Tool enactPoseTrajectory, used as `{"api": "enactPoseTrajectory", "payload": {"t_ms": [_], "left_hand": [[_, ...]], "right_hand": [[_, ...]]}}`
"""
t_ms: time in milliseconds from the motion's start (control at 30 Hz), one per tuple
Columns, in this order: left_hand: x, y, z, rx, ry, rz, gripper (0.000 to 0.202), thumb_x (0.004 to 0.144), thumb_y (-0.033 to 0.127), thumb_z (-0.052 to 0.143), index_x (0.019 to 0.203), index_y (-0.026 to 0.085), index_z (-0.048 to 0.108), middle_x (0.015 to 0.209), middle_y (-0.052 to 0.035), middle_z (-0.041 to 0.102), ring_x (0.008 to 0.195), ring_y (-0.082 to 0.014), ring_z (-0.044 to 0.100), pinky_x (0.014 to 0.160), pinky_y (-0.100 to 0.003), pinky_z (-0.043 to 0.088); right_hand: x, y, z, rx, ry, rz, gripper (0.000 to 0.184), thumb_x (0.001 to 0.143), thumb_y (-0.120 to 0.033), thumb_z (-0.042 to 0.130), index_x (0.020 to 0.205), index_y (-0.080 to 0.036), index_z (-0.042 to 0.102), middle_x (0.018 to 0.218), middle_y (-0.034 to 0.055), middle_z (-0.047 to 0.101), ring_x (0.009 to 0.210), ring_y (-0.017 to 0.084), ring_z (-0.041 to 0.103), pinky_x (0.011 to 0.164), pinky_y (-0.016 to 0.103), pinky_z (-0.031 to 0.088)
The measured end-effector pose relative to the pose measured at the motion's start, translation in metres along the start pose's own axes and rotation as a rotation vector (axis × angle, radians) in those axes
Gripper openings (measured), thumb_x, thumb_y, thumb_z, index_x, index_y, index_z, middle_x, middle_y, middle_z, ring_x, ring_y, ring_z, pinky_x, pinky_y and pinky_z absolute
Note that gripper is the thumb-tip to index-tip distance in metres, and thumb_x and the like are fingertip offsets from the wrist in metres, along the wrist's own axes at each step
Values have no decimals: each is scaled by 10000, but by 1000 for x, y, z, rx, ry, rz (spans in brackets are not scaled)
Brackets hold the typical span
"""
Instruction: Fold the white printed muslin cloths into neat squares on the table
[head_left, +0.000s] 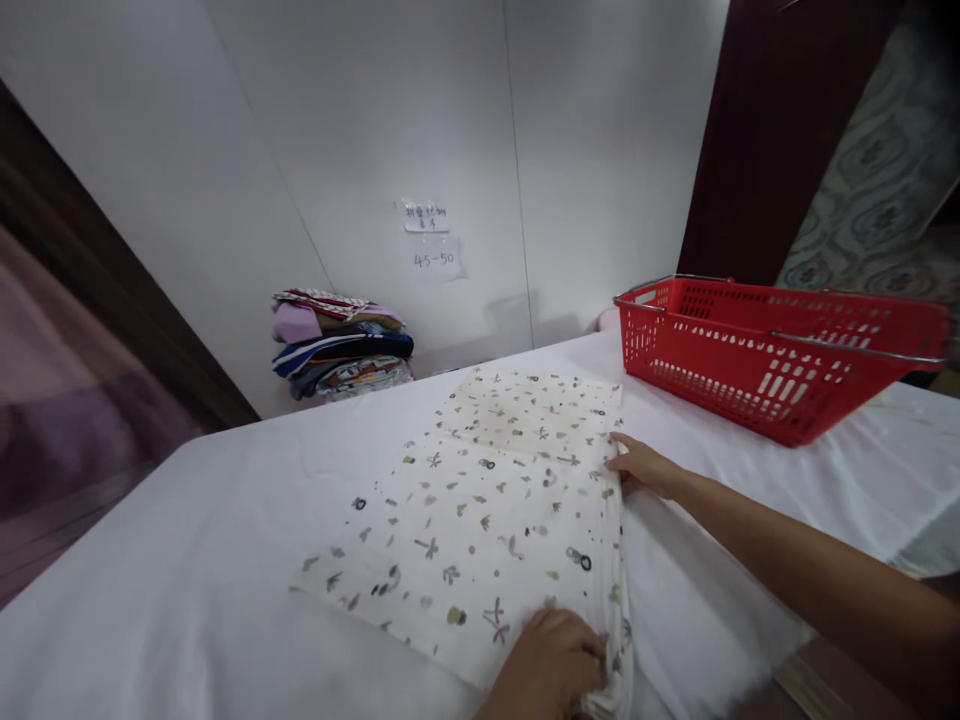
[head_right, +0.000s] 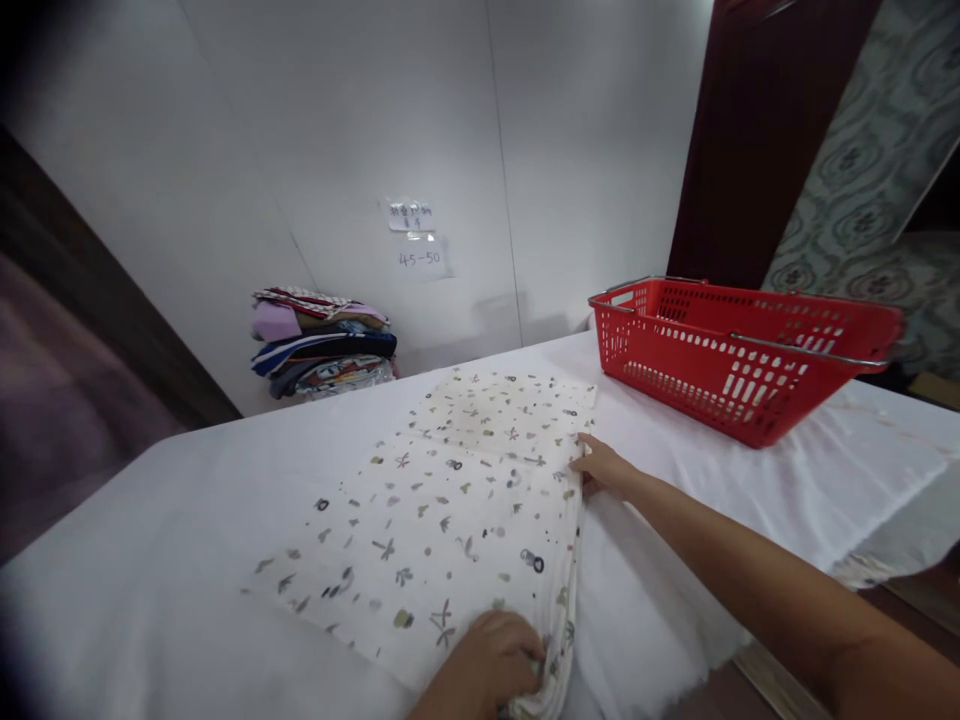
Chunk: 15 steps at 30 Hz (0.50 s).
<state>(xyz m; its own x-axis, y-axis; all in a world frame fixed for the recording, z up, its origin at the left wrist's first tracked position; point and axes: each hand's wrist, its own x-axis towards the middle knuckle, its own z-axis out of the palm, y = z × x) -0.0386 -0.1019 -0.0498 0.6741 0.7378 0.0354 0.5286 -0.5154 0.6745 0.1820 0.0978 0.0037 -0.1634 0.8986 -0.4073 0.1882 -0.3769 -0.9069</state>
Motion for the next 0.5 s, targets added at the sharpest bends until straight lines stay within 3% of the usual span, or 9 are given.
{"api": "enactPoseTrajectory", "payload": {"t_ms": [100,233,333,500], "left_hand": [[5,-6,6,-137,23,-138,93,706,248,643,663,204,573,941,-6,650,922,-185,541,884,-331,328],[9,-8,16,-286,179,-376,49,684,194,600,647,221,619,817,-9,662,847,-187,539,901,-348,342],[14,-11,18,-340,176,-403,86,654,162,602,606,225,636,785,1,668,816,-179,549,923,-341,341],[15,-9,0,-389,33,-338,83,706,242,620,637,240,665,788,2,661,845,-189,569,880,-333,402]], "right_hand": [[15,-10,-6,-17,20,30,941,725,-183,648,1450,-200,47,636,-21,595,517,142,588,477,268,521],[25,-15,-18,-75,-1,73,964,695,-178,679,1450,-219,81,591,-24,595,469,149,586,467,281,518],[33,-17,-31,-136,31,87,914,691,-169,686,1438,-195,160,587,1,609,476,171,599,450,273,499],[74,-35,-61,-202,289,-7,674,783,-202,635,1369,-146,309,768,41,628,558,127,588,509,252,491]]}}
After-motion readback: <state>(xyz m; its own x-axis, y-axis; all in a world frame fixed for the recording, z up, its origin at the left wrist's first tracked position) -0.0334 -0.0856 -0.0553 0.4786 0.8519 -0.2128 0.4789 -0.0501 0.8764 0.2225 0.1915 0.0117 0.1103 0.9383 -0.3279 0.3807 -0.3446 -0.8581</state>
